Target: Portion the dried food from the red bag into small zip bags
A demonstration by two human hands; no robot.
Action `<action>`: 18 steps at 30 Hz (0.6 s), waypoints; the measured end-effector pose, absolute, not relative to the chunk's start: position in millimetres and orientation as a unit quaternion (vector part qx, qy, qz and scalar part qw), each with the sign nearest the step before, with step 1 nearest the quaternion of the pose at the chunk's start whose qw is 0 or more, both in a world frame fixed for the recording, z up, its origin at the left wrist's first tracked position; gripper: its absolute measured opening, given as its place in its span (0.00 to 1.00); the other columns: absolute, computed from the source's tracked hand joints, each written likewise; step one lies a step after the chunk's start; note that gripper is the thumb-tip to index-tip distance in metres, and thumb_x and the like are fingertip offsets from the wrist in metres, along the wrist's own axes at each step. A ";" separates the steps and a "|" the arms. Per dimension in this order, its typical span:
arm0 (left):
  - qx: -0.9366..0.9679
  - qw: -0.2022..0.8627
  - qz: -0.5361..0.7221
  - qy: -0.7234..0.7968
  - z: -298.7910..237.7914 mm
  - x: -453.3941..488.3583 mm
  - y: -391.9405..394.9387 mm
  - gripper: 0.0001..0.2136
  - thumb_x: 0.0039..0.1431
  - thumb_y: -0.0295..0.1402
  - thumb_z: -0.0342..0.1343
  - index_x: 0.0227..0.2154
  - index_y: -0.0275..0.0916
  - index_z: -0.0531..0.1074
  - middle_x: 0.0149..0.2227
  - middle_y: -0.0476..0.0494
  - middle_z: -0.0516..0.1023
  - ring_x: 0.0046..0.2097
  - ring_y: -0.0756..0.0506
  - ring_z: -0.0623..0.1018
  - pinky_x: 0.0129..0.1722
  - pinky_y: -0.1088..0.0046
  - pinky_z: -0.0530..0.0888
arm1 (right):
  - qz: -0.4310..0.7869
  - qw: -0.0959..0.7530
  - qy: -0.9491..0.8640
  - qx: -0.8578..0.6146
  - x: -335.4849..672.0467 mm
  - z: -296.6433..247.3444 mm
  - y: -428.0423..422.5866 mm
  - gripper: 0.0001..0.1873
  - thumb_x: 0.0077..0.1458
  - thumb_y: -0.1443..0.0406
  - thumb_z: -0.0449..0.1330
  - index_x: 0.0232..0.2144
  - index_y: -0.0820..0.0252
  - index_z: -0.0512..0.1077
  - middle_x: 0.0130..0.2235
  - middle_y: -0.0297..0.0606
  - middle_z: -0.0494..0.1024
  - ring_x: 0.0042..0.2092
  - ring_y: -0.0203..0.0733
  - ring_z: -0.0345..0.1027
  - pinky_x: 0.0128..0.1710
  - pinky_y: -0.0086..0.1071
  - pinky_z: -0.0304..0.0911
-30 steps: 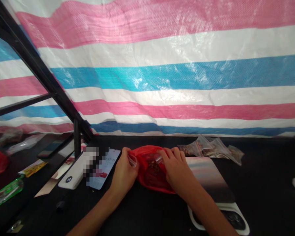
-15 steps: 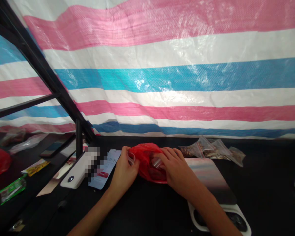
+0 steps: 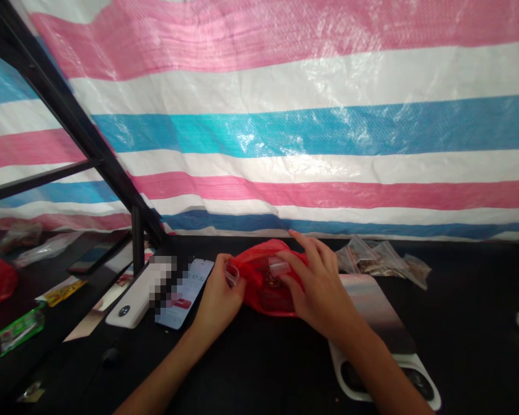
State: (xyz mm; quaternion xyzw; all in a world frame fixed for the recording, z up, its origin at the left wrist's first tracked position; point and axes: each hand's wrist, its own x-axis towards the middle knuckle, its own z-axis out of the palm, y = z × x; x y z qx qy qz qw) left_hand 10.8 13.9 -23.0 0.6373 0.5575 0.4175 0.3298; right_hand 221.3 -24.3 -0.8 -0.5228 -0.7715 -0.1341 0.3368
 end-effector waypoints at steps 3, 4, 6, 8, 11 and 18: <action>0.622 0.351 0.419 0.561 -19.7 11.6 13.6 0.12 0.52 0.22 0.56 0.37 0.42 0.64 0.31 0.53 0.72 0.32 0.48 0.75 0.35 0.73 0.70 | -0.121 0.365 -0.774 -0.503 215.4 9.0 -31.9 0.19 0.62 0.68 0.57 0.55 0.54 0.73 0.57 0.48 0.71 0.55 0.56 0.63 0.54 0.53 0.60; 0.620 0.349 0.424 0.561 -18.2 11.5 13.4 0.12 0.51 0.22 0.55 0.36 0.42 0.64 0.31 0.53 0.72 0.33 0.48 0.75 0.36 0.73 0.70 | -0.087 0.343 -0.796 -0.492 213.3 10.9 -33.9 0.19 0.61 0.68 0.57 0.54 0.55 0.73 0.53 0.47 0.74 0.52 0.54 0.65 0.53 0.51 0.61; 0.621 0.343 0.433 0.556 -15.8 10.8 13.5 0.11 0.52 0.23 0.55 0.37 0.42 0.64 0.33 0.53 0.72 0.34 0.48 0.75 0.38 0.72 0.71 | -0.003 0.273 -0.835 -0.477 209.7 12.1 -36.3 0.19 0.60 0.71 0.57 0.52 0.55 0.73 0.48 0.44 0.76 0.49 0.50 0.68 0.52 0.48 0.63; 0.622 0.338 0.440 0.553 -15.1 9.4 14.4 0.12 0.53 0.24 0.54 0.40 0.42 0.64 0.34 0.51 0.72 0.35 0.47 0.75 0.40 0.70 0.72 | 0.053 0.219 -0.845 -0.486 208.0 10.6 -36.2 0.18 0.58 0.73 0.57 0.49 0.56 0.74 0.47 0.42 0.78 0.48 0.49 0.70 0.53 0.47 0.62; 0.621 0.284 0.468 0.561 -16.8 7.4 14.7 0.17 0.53 0.24 0.51 0.46 0.41 0.65 0.41 0.45 0.73 0.42 0.44 0.75 0.46 0.65 0.72 | 0.048 0.196 -0.830 -0.520 210.0 7.7 -33.8 0.17 0.57 0.73 0.58 0.47 0.56 0.75 0.48 0.43 0.77 0.50 0.52 0.69 0.53 0.49 0.60; 0.754 0.135 0.496 0.409 -10.5 4.3 -4.5 0.13 0.47 0.22 0.52 0.36 0.43 0.66 0.38 0.42 0.72 0.39 0.42 0.75 0.41 0.64 0.73 | -0.050 0.198 -0.806 -0.556 216.8 0.5 -26.7 0.14 0.61 0.69 0.58 0.49 0.59 0.75 0.47 0.44 0.81 0.49 0.55 0.66 0.49 0.48 0.55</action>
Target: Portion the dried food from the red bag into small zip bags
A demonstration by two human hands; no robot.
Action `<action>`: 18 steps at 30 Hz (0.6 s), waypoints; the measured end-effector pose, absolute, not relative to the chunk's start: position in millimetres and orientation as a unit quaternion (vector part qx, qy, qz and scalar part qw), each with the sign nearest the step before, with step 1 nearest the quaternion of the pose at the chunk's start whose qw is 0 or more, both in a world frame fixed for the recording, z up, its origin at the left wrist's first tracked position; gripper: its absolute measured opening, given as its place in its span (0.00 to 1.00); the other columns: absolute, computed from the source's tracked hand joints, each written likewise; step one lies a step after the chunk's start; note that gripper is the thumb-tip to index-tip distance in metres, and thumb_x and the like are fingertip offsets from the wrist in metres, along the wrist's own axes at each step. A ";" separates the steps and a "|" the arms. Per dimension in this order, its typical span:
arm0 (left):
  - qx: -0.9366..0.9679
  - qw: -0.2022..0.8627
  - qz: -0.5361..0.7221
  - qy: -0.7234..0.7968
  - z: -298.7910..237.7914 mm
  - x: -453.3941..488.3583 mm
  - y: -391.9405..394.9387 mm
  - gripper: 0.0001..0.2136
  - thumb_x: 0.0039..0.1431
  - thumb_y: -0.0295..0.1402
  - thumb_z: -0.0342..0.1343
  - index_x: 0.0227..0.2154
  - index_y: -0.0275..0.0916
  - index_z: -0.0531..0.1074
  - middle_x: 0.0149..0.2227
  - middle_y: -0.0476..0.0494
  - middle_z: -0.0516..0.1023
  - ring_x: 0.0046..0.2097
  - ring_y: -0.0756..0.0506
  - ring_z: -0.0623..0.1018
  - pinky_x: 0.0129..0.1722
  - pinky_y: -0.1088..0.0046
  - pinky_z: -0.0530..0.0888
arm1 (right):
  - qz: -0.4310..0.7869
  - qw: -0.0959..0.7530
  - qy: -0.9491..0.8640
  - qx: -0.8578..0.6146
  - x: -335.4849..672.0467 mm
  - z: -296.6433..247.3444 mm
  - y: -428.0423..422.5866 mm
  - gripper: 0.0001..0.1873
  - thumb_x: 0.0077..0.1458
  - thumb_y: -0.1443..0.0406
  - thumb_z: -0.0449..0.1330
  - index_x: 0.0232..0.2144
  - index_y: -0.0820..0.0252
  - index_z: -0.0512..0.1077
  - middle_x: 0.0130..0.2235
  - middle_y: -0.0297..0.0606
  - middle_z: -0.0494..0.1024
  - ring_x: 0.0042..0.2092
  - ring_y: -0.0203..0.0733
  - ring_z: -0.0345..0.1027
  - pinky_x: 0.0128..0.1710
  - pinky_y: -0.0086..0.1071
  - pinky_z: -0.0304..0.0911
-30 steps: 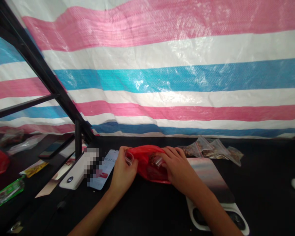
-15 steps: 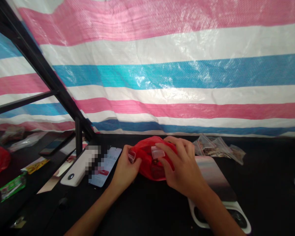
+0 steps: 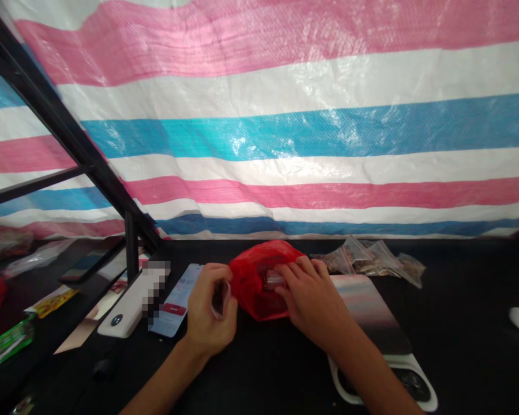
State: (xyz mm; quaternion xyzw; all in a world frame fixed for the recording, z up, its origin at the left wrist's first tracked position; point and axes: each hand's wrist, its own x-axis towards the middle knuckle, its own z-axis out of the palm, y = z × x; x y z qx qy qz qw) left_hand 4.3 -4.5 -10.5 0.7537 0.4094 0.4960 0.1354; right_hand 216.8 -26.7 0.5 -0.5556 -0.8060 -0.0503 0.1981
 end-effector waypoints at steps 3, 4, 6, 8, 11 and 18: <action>0.852 0.211 0.357 0.319 -5.5 7.8 -9.9 0.15 0.46 0.21 0.53 0.38 0.43 0.69 0.41 0.40 0.77 0.42 0.41 0.77 0.45 0.64 0.75 | -0.078 0.193 -0.801 -0.561 217.8 -4.9 -23.9 0.17 0.60 0.72 0.58 0.51 0.59 0.75 0.48 0.43 0.81 0.50 0.55 0.64 0.48 0.46 0.55; 0.866 0.226 0.321 0.309 -5.5 9.8 -9.9 0.17 0.47 0.21 0.53 0.40 0.43 0.69 0.45 0.40 0.77 0.44 0.41 0.78 0.47 0.64 0.75 | -0.078 0.186 -0.801 -0.564 218.2 -6.6 -23.3 0.18 0.58 0.73 0.58 0.50 0.58 0.76 0.49 0.42 0.81 0.50 0.54 0.64 0.48 0.45 0.55; 0.873 0.234 0.284 0.319 -8.4 13.7 -7.3 0.18 0.50 0.22 0.53 0.45 0.44 0.69 0.50 0.40 0.77 0.47 0.40 0.78 0.50 0.63 0.75 | -0.073 0.170 -0.799 -0.572 219.6 -9.4 -22.7 0.19 0.54 0.76 0.59 0.47 0.58 0.77 0.50 0.42 0.80 0.50 0.54 0.63 0.47 0.44 0.54; 0.866 0.228 0.278 0.347 -13.7 15.5 -2.3 0.17 0.55 0.23 0.51 0.47 0.44 0.69 0.50 0.41 0.77 0.47 0.41 0.79 0.49 0.63 0.75 | -0.065 0.155 -0.796 -0.581 221.2 -11.4 -22.5 0.20 0.52 0.76 0.60 0.47 0.59 0.78 0.49 0.42 0.80 0.50 0.54 0.63 0.48 0.44 0.54; 0.845 0.209 0.299 0.391 -19.7 13.0 5.7 0.14 0.59 0.25 0.51 0.47 0.43 0.69 0.47 0.43 0.78 0.47 0.41 0.78 0.50 0.62 0.74 | -0.054 0.143 -0.792 -0.591 222.8 -13.2 -22.2 0.20 0.52 0.76 0.60 0.47 0.60 0.78 0.47 0.42 0.80 0.50 0.54 0.63 0.50 0.44 0.53; 0.806 0.169 0.315 0.472 -18.4 13.0 10.9 0.07 0.60 0.25 0.51 0.38 0.43 0.69 0.39 0.45 0.77 0.43 0.40 0.74 0.45 0.62 0.71 | -0.049 0.156 -0.792 -0.588 221.8 -16.1 -21.9 0.16 0.59 0.72 0.60 0.48 0.57 0.78 0.46 0.42 0.80 0.50 0.53 0.63 0.50 0.44 0.53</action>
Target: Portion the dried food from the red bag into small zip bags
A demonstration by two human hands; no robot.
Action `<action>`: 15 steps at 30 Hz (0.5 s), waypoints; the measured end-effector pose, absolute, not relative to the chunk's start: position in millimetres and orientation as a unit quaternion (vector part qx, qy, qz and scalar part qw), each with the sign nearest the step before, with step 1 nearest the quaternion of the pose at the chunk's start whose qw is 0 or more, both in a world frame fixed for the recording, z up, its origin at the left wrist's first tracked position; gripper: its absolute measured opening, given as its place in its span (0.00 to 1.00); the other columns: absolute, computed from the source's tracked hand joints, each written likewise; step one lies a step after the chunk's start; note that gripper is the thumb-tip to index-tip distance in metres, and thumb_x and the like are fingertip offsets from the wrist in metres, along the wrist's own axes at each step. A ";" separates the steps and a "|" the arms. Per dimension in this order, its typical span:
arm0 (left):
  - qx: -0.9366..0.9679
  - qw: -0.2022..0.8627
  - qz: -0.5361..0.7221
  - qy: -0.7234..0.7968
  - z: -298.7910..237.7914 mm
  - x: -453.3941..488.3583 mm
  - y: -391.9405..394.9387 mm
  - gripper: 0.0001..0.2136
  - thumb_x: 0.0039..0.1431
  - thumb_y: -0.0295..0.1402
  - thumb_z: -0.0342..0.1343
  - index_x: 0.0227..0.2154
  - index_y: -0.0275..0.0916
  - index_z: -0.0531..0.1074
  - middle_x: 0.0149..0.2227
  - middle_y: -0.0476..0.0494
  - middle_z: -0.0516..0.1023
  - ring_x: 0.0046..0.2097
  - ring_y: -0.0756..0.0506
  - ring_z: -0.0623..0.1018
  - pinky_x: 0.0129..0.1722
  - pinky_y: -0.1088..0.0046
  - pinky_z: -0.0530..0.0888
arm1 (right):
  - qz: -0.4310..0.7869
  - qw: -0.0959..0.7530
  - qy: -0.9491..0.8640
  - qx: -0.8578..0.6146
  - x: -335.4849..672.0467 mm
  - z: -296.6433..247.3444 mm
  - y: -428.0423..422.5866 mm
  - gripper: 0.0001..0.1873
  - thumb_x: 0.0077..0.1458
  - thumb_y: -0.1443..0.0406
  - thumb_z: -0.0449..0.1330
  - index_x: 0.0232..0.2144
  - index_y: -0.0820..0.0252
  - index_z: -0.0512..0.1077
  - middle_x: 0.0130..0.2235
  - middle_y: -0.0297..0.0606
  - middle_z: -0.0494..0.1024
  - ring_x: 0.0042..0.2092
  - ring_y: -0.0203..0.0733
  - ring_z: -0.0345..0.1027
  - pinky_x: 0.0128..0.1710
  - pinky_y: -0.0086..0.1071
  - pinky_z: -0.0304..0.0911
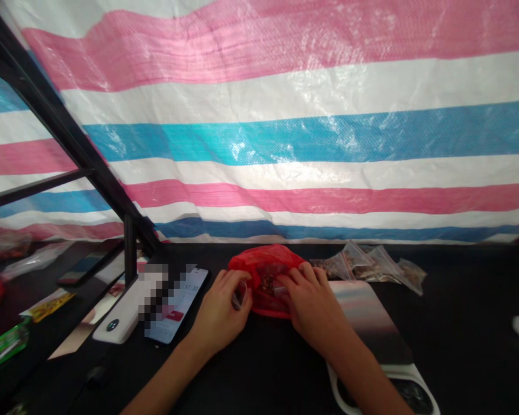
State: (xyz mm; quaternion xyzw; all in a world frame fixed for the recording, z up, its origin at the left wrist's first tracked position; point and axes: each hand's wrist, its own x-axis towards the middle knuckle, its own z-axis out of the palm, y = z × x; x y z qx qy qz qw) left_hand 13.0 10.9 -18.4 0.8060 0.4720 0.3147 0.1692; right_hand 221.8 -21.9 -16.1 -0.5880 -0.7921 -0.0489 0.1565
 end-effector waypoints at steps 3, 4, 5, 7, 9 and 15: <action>0.731 0.194 0.338 0.560 -20.3 18.5 9.4 0.04 0.60 0.27 0.51 0.33 0.43 0.64 0.33 0.47 0.73 0.39 0.42 0.74 0.39 0.66 0.69 | -0.048 0.162 -0.794 -0.584 220.7 -17.8 -21.8 0.15 0.61 0.70 0.60 0.48 0.57 0.79 0.45 0.42 0.80 0.49 0.52 0.64 0.50 0.44 0.54; 0.706 0.199 0.344 0.587 -20.8 20.1 8.6 0.04 0.61 0.29 0.52 0.33 0.43 0.63 0.33 0.47 0.72 0.38 0.42 0.74 0.37 0.67 0.69 | -0.046 0.162 -0.794 -0.584 220.2 -18.5 -21.8 0.15 0.61 0.70 0.59 0.48 0.57 0.79 0.45 0.43 0.80 0.49 0.53 0.64 0.49 0.44 0.54; 0.687 0.200 0.346 0.607 -21.2 21.6 7.7 0.04 0.62 0.31 0.53 0.33 0.43 0.61 0.33 0.47 0.71 0.38 0.42 0.75 0.37 0.67 0.68 | -0.045 0.162 -0.795 -0.583 219.5 -19.3 -21.8 0.15 0.62 0.69 0.59 0.49 0.57 0.78 0.45 0.43 0.80 0.49 0.53 0.64 0.49 0.44 0.54; 0.669 0.198 0.341 0.630 -21.7 24.1 5.5 0.07 0.62 0.35 0.54 0.35 0.44 0.60 0.37 0.46 0.71 0.40 0.41 0.75 0.37 0.67 0.68 | -0.042 0.163 -0.797 -0.581 217.9 -20.5 -22.1 0.15 0.62 0.69 0.58 0.49 0.58 0.78 0.45 0.43 0.80 0.49 0.53 0.64 0.49 0.45 0.54; 0.662 0.204 0.337 0.638 -22.7 26.4 3.6 0.10 0.62 0.37 0.56 0.36 0.44 0.58 0.41 0.43 0.70 0.43 0.39 0.76 0.39 0.66 0.69 | -0.035 0.166 -0.800 -0.575 215.8 -20.9 -23.0 0.15 0.63 0.68 0.57 0.50 0.58 0.78 0.45 0.43 0.80 0.49 0.53 0.64 0.50 0.46 0.54; 0.653 0.271 0.337 0.621 -28.4 30.9 5.5 0.17 0.56 0.36 0.63 0.39 0.44 0.58 0.43 0.42 0.72 0.47 0.37 0.76 0.43 0.65 0.68 | 0.005 0.169 -0.811 -0.560 207.9 -17.5 -27.6 0.17 0.63 0.70 0.57 0.51 0.55 0.77 0.47 0.41 0.80 0.50 0.52 0.64 0.52 0.46 0.53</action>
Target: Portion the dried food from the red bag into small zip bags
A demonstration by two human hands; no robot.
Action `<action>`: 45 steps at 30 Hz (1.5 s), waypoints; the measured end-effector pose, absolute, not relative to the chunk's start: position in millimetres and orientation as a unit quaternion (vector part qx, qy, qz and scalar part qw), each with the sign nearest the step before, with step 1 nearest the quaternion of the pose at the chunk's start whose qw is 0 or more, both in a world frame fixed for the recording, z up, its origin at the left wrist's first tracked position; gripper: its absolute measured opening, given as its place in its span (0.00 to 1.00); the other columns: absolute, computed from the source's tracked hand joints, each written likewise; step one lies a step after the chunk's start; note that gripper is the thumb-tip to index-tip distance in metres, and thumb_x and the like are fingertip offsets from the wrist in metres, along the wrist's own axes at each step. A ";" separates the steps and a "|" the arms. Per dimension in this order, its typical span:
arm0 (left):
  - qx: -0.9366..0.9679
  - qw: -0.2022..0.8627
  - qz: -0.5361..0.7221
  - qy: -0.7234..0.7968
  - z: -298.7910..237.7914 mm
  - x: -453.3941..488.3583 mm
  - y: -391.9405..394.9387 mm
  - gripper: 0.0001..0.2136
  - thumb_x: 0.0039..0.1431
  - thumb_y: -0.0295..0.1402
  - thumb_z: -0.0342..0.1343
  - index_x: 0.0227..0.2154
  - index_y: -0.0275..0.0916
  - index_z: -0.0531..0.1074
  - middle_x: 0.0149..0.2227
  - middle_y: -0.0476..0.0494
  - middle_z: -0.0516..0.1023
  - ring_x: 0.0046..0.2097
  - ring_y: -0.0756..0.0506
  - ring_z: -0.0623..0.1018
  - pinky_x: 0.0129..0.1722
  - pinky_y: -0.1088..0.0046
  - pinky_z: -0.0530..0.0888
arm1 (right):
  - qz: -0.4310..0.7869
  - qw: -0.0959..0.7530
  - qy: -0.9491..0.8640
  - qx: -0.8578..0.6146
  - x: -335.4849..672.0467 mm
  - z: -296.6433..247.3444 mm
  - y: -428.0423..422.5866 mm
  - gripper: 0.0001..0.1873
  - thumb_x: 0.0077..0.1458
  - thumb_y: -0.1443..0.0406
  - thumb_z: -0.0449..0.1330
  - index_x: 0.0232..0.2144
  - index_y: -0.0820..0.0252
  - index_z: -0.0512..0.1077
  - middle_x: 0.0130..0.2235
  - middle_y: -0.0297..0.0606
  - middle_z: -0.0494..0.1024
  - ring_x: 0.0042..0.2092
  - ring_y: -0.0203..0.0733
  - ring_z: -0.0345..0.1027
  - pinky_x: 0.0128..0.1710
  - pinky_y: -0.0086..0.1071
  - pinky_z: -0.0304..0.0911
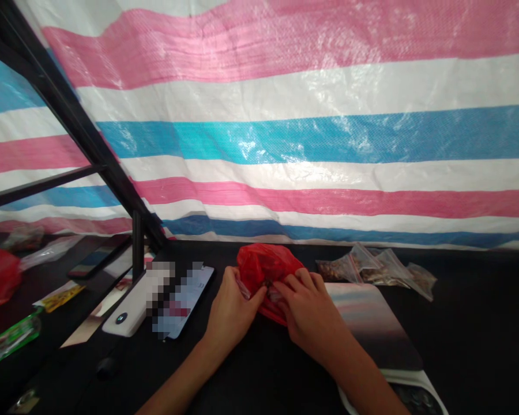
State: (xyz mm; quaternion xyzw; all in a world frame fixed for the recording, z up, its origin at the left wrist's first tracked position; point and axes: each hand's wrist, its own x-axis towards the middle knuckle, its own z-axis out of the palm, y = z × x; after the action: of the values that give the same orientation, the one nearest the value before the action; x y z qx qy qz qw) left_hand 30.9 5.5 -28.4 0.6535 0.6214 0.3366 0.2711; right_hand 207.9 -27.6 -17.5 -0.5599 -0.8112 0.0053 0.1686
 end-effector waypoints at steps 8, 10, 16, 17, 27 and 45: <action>0.592 0.380 0.425 0.569 -36.0 29.4 15.8 0.16 0.49 0.15 0.53 0.31 0.44 0.57 0.25 0.57 0.66 0.28 0.49 0.70 0.30 0.75 0.62 | 0.008 0.170 -0.800 -0.576 199.1 -13.8 -29.4 0.13 0.61 0.68 0.59 0.47 0.55 0.79 0.44 0.40 0.81 0.50 0.52 0.65 0.51 0.45 0.53; 0.556 0.406 0.479 0.545 -38.7 30.0 18.7 0.17 0.46 0.14 0.52 0.29 0.44 0.56 0.25 0.58 0.62 0.27 0.51 0.67 0.29 0.77 0.63 | -0.004 0.172 -0.796 -0.580 198.1 -12.9 -29.9 0.12 0.60 0.68 0.61 0.44 0.54 0.79 0.43 0.38 0.81 0.49 0.52 0.66 0.51 0.45 0.52; 0.448 0.511 0.531 0.506 -45.5 30.0 23.8 0.14 0.45 0.17 0.51 0.29 0.43 0.57 0.26 0.58 0.60 0.26 0.53 0.65 0.27 0.81 0.63 | -0.049 0.169 -0.780 -0.601 198.7 -13.1 -29.2 0.10 0.55 0.67 0.64 0.41 0.56 0.80 0.40 0.38 0.81 0.48 0.51 0.67 0.49 0.44 0.53; 0.438 0.527 0.530 0.499 -46.1 29.8 23.9 0.14 0.44 0.18 0.51 0.30 0.43 0.58 0.26 0.58 0.61 0.26 0.53 0.65 0.27 0.81 0.63 | -0.053 0.168 -0.778 -0.603 199.0 -13.7 -29.0 0.10 0.55 0.67 0.64 0.42 0.56 0.80 0.40 0.38 0.81 0.48 0.51 0.67 0.49 0.44 0.53; 0.395 0.633 0.527 0.408 -43.7 36.9 26.6 0.11 0.36 0.26 0.52 0.26 0.42 0.58 0.23 0.58 0.60 0.23 0.55 0.62 0.22 0.83 0.59 | -0.067 0.169 -0.779 -0.600 195.4 -12.2 -32.2 0.08 0.57 0.68 0.62 0.39 0.57 0.79 0.39 0.41 0.81 0.46 0.54 0.67 0.48 0.46 0.55; 0.384 0.630 0.526 0.422 -41.2 29.5 21.8 0.13 0.40 0.25 0.56 0.31 0.42 0.61 0.26 0.56 0.65 0.26 0.53 0.68 0.26 0.80 0.66 | 0.018 0.213 -0.752 -0.623 194.8 -22.5 -27.0 0.14 0.56 0.71 0.60 0.45 0.56 0.76 0.44 0.40 0.82 0.47 0.50 0.71 0.47 0.43 0.54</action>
State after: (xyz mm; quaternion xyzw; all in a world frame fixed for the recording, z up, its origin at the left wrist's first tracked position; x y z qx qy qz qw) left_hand 29.5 21.8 -41.2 0.3837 0.4223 0.5264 0.6303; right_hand 194.8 -27.0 -22.5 -0.6231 -0.7524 0.0180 0.2130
